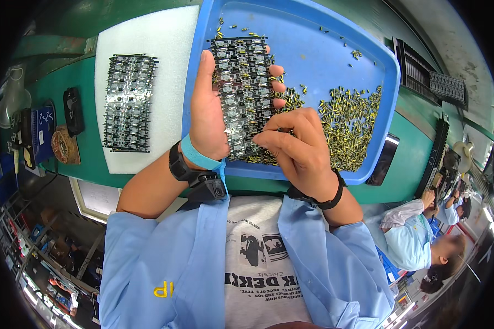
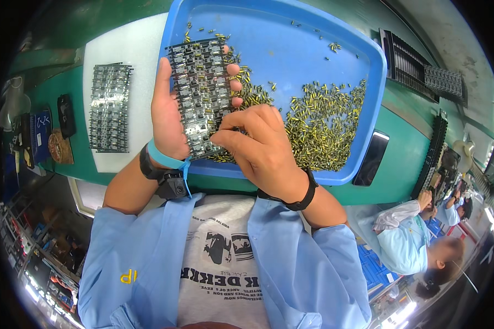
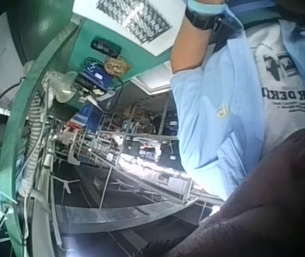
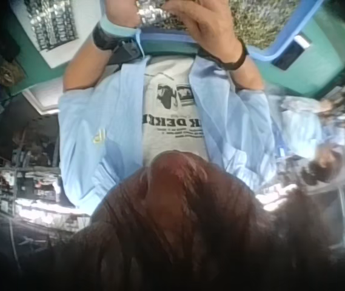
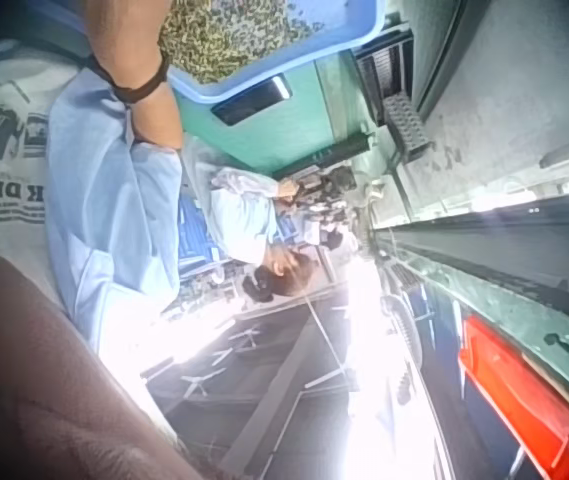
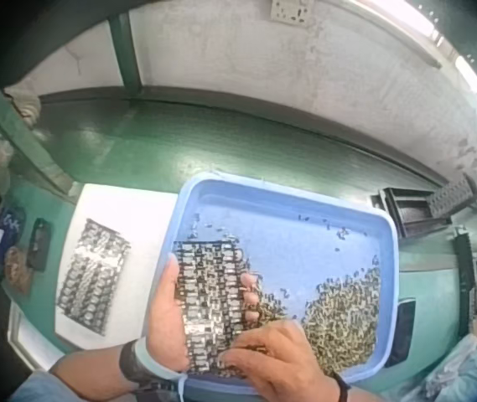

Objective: The person inserts electronic components into a circuit board panel by hand, places the completed panel into a rack, and takes another circuit board panel to insert more components.

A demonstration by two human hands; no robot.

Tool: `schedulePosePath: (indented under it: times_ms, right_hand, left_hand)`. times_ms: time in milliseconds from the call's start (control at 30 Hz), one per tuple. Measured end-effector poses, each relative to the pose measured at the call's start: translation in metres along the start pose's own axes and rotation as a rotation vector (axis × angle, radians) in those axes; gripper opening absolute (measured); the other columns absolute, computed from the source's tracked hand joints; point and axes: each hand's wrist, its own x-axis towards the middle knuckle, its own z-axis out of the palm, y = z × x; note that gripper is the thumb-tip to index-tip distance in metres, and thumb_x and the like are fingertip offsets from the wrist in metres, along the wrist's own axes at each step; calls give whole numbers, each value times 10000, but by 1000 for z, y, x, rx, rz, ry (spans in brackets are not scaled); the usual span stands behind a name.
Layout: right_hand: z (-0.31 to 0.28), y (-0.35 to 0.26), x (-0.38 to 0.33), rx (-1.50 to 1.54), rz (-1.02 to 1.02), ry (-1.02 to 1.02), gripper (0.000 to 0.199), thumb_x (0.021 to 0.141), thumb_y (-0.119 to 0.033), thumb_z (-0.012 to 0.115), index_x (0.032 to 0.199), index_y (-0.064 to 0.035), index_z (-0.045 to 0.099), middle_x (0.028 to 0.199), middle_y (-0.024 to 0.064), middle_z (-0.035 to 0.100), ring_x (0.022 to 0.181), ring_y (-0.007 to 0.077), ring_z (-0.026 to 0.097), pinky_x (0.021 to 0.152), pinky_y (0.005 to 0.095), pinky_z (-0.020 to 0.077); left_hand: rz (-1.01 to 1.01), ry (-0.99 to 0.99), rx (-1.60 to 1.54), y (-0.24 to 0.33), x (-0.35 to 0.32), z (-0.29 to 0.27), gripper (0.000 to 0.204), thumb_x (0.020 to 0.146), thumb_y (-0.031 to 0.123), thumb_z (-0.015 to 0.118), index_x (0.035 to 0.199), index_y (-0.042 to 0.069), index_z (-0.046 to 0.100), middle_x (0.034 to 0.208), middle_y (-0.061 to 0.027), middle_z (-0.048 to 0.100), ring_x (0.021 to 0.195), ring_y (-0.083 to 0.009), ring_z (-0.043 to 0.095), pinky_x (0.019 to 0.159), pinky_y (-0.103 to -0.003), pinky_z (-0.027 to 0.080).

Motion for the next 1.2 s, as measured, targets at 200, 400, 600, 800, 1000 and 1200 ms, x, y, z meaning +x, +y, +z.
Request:
schedulePosePath:
  times_ms: [200,400,600,800,1000,1200]
  right_hand:
    - [1,0,-1,-51,-48,8,287,768,-16,813,1037,-113,790,1060,29,697,956,249,602,852,380,466]
    - [-1,-10,-2,-269,-186,-49,340,734,-78,798,1071,-125,797,1106,11,709,978,231,621,840,390,463]
    - [2,-2,-4,-253,-210,-21,401,726,-104,837,1126,-131,810,1114,7,708,996,228,628,831,397,461]
    - [0,-9,-2,-253,-187,1,424,759,-109,875,1179,-139,821,1106,17,702,1000,246,621,833,410,468]
    - [-7,-2,2,69,-113,85,371,849,-86,851,1213,-110,785,1083,50,704,958,208,636,816,377,495]
    - [-13,-4,-6,839,696,-44,164,1059,-166,718,1172,-51,688,958,20,705,818,69,633,705,260,522]
  left_hand:
    - [6,-9,6,-1,0,0,836,1105,726,296,1473,14,536,1248,-173,701,1064,-272,720,935,-434,636]
    - [9,-8,32,-2,1,-4,823,1112,717,293,1462,16,543,1249,-171,699,1073,-271,718,941,-432,635]
    - [-22,-43,-52,2,2,-7,821,1115,710,291,1472,14,541,1274,-173,693,1111,-279,709,974,-440,624]
    - [-45,-69,-190,10,1,-17,826,1116,706,285,1518,23,515,1328,-167,682,1157,-301,697,1012,-471,607]
    - [-25,-61,-213,14,-2,-8,827,1114,709,277,1543,40,503,1352,-157,677,1172,-310,692,1023,-490,601]
    - [122,-130,-103,17,-6,5,864,1100,733,267,1617,59,425,1450,-171,625,1276,-329,644,1109,-537,544]
